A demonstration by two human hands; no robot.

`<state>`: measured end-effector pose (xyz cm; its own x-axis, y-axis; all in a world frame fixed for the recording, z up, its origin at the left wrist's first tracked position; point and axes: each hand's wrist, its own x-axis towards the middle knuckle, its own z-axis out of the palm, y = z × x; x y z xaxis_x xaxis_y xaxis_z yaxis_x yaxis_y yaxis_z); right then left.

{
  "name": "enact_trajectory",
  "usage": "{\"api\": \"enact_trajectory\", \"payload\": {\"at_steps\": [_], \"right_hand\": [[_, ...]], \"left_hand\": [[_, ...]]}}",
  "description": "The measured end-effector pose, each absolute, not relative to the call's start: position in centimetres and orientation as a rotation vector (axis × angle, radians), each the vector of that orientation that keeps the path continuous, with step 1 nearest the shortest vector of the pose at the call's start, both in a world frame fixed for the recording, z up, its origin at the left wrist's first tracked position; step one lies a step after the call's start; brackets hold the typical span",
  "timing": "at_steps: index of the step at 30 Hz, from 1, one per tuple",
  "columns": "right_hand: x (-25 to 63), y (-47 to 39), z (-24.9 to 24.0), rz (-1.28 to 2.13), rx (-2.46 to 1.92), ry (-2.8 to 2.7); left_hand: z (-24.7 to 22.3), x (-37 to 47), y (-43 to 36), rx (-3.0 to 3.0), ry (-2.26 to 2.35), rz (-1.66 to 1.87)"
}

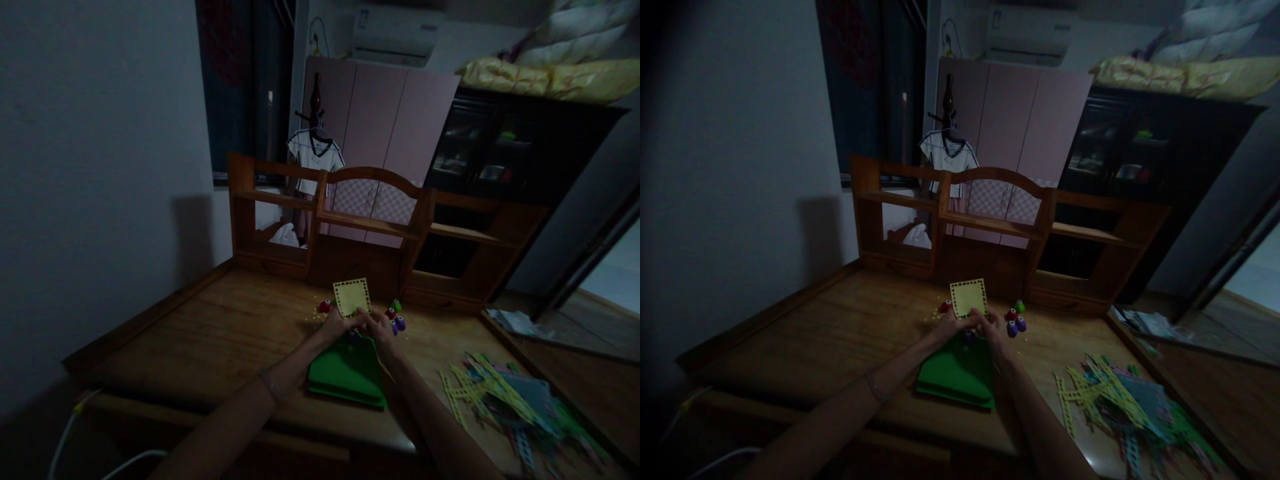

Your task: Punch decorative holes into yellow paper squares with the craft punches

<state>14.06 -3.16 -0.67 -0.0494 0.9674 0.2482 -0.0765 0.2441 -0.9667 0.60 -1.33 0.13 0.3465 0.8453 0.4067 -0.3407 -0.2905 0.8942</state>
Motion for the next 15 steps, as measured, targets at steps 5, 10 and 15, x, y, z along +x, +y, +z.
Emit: {"api": "enact_trajectory", "payload": {"at_steps": [5, 10, 15], "right_hand": [[14.21, -2.5, -1.02, 1.081, -1.026, -1.304], [14.08, -2.41, -0.81, 1.092, -1.017, -1.307], [13.8, -2.73, -0.32, 1.11, -0.996, -1.346]], "left_hand": [[0.4, 0.41, -1.4, 1.364, 0.534, 1.203], [0.0, 0.42, -1.15, 1.264, 0.478, 1.165], [-0.43, 0.14, -0.54, 0.944, 0.529, 1.081]]}}
